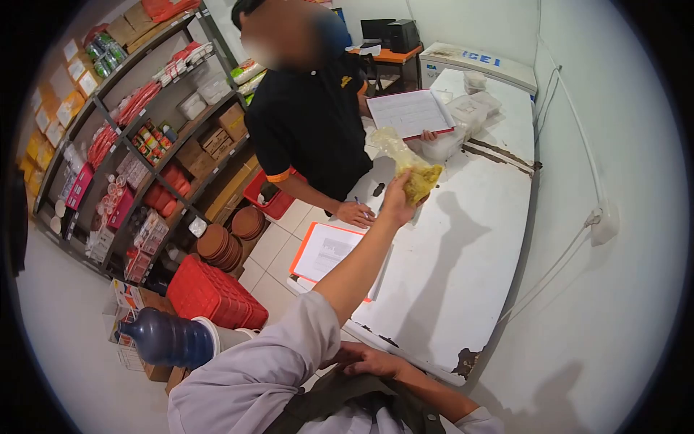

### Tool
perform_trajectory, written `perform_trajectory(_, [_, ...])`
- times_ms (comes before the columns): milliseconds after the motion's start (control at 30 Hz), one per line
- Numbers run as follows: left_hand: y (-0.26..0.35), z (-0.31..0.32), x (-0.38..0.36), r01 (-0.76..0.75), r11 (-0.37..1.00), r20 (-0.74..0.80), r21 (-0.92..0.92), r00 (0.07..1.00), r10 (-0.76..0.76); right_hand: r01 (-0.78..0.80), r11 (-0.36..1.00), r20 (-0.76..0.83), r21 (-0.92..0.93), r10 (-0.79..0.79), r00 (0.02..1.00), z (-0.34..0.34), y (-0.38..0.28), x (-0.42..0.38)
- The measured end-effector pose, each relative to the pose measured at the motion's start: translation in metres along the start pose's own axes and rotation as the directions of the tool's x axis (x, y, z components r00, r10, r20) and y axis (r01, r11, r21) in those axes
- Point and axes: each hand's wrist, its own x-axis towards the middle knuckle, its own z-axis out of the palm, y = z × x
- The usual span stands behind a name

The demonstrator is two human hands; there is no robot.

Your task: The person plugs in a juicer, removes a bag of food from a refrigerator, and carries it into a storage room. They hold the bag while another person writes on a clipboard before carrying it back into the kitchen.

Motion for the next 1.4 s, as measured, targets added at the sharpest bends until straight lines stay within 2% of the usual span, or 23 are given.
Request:
perform_trajectory(33, [0.001,0.001,-0.005,0.009,0.999,0.028,-0.043,1.0,-0.008,-0.031,0.978,0.034,-0.204,0.039,0.999,-0.006,-0.005,-0.001])
perform_trajectory(67, [-0.001,-0.001,-0.01,0.04,0.997,0.088,-0.066,0.996,-0.034,-0.027,0.979,0.025,-0.204,0.033,0.999,-0.011,-0.008,-0.001])
perform_trajectory(133, [-0.006,0.008,-0.038,0.093,0.994,0.107,-0.058,0.991,-0.086,-0.104,0.864,-0.079,-0.492,0.075,0.994,-0.021,-0.008,-0.006])
perform_trajectory(167, [-0.005,0.013,-0.051,0.131,0.99,0.126,-0.042,0.984,-0.125,-0.099,0.864,-0.09,-0.494,0.062,0.994,-0.026,-0.009,-0.007])
perform_trajectory(233, [-0.01,0.012,-0.077,0.183,0.982,0.172,-0.042,0.97,-0.173,0.032,0.8,-0.164,-0.599,-0.162,0.973,-0.034,-0.003,-0.015])
perform_trajectory(267, [-0.014,0.012,-0.086,0.218,0.975,0.215,-0.04,0.955,-0.205,0.041,0.868,-0.222,-0.494,-0.172,0.96,-0.043,0.006,-0.02])
perform_trajectory(367, [-0.021,-0.002,-0.11,0.292,0.954,0.232,-0.069,0.935,-0.27,0.04,0.871,-0.358,-0.489,-0.243,0.902,-0.053,0.008,-0.035])
perform_trajectory(400, [-0.021,-0.008,-0.117,0.289,0.955,0.233,-0.068,0.935,-0.266,0.041,0.87,-0.355,-0.492,-0.244,0.903,-0.052,0.006,-0.04])
perform_trajectory(467, [-0.018,-0.017,-0.128,0.314,0.946,0.18,-0.076,0.938,-0.297,0.054,0.894,-0.484,-0.444,-0.29,0.825,-0.05,-0.001,-0.048])
perform_trajectory(500, [-0.016,-0.02,-0.134,0.31,0.948,0.178,-0.076,0.94,-0.293,0.055,0.894,-0.48,-0.444,-0.289,0.828,-0.052,0.0,-0.05])
perform_trajectory(567, [-0.01,-0.024,-0.142,0.283,0.959,0.137,-0.028,0.951,-0.276,0.059,0.916,-0.613,-0.396,-0.312,0.726,-0.059,0.004,-0.054])
perform_trajectory(600, [-0.008,-0.027,-0.145,0.276,0.961,0.135,-0.031,0.953,-0.27,0.056,0.898,-0.633,-0.437,-0.352,0.69,-0.061,0.004,-0.055])
perform_trajectory(633, [-0.006,-0.03,-0.147,0.266,0.964,0.122,-0.005,0.957,-0.264,0.051,0.897,-0.63,-0.439,-0.348,0.695,-0.064,0.004,-0.056])
perform_trajectory(733, [-0.004,-0.032,-0.16,0.232,0.972,0.092,0.033,0.968,-0.234,0.23,0.916,-0.758,-0.329,-0.402,0.513,-0.079,0.008,-0.055])
perform_trajectory(767, [-0.005,-0.032,-0.164,0.214,0.975,0.08,0.053,0.973,-0.217,0.225,0.918,-0.756,-0.327,-0.397,0.52,-0.075,0.003,-0.054])
perform_trajectory(833, [-0.012,-0.04,-0.171,0.228,0.967,0.081,0.11,0.968,-0.238,0.524,0.828,-0.774,-0.202,-0.463,0.433,-0.069,-0.014,-0.05])
perform_trajectory(867, [-0.014,-0.042,-0.175,0.249,0.954,0.086,0.168,0.96,-0.266,0.542,0.807,-0.765,-0.234,-0.497,0.41,-0.07,-0.017,-0.049])
perform_trajectory(1000, [-0.023,-0.045,-0.19,0.234,0.931,0.051,0.279,0.965,-0.258,0.484,0.814,-0.749,-0.321,-0.531,0.396,-0.075,-0.025,-0.046])
perform_trajectory(1233, [-0.017,-0.048,-0.192,0.223,0.936,0.021,0.272,0.971,-0.237,0.404,0.848,-0.745,-0.344,-0.508,0.433,-0.075,-0.025,-0.049])
perform_trajectory(1400, [-0.014,-0.045,-0.192,0.199,0.93,0.032,0.309,0.975,-0.22,0.369,0.854,-0.759,-0.368,-0.505,0.411,-0.082,-0.025,-0.052])
